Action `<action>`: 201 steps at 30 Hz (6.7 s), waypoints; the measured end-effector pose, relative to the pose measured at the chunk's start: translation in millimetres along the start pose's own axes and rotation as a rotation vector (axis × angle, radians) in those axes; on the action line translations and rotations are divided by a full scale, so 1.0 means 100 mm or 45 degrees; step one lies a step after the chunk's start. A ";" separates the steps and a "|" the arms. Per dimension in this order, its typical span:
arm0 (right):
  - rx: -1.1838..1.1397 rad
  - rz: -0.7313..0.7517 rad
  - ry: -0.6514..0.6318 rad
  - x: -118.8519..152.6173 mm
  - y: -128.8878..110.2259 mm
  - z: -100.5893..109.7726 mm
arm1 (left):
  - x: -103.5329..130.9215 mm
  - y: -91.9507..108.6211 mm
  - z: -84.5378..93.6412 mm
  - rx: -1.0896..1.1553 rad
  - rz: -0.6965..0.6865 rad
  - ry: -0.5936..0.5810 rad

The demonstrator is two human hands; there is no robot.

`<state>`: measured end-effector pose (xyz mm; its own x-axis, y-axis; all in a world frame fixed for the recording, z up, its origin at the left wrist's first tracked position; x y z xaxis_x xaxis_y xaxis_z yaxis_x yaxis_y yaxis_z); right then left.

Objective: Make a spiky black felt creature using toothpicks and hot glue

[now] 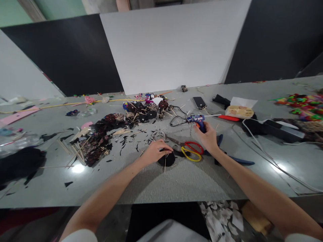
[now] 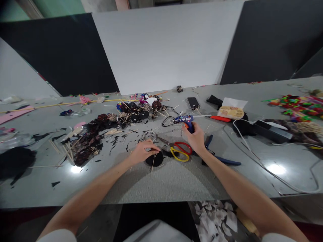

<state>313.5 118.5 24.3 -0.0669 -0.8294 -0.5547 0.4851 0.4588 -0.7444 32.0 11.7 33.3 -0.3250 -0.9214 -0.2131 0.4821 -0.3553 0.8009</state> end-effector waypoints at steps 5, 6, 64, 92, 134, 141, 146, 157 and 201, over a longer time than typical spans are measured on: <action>0.022 0.008 -0.012 0.00 -0.02 -0.01 | 0.00 0.00 -0.02 -0.005 -0.007 -0.011; 0.024 0.014 -0.016 0.00 -0.02 0.00 | 0.00 0.00 -0.02 -0.005 -0.011 -0.013; 0.154 0.064 -0.153 0.01 -0.10 -0.03 | 0.07 0.03 -0.15 -0.416 -0.254 -0.239; 0.110 0.056 -0.182 0.03 -0.11 -0.04 | 0.07 0.07 -0.18 -0.364 -0.278 -0.243; 0.162 0.067 -0.236 0.03 -0.12 -0.05 | 0.07 0.05 -0.17 -0.397 -0.245 -0.179; 0.393 0.064 -0.385 0.03 -0.02 -0.13 | 0.02 -0.08 -0.06 -0.312 -0.209 0.054; 0.417 0.088 -0.432 0.04 0.05 -0.17 | -0.01 -0.15 0.04 -0.294 -0.145 0.180; 0.846 0.404 -0.386 0.12 -0.29 -0.08 | -0.01 -0.17 0.00 -0.421 -0.095 0.141; 0.836 0.442 -0.518 1.72 -1.13 -0.20 | 0.00 -0.28 -0.18 -0.679 -0.049 0.077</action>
<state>229.3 -69.4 6.1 0.4375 -0.7834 -0.4415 0.8366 0.5346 -0.1196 32.7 19.1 0.7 -0.3105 -0.9080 -0.2812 0.8221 -0.4051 0.4001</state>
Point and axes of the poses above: each hand's wrist, its own x-axis away from the middle knuckle, its own z-axis out of the back of the hand, y = z × x, the point moved 4 cm from there along -x, towards the middle knuckle, and after that the axes turned 8 degrees about z, right-handed, at the moved point
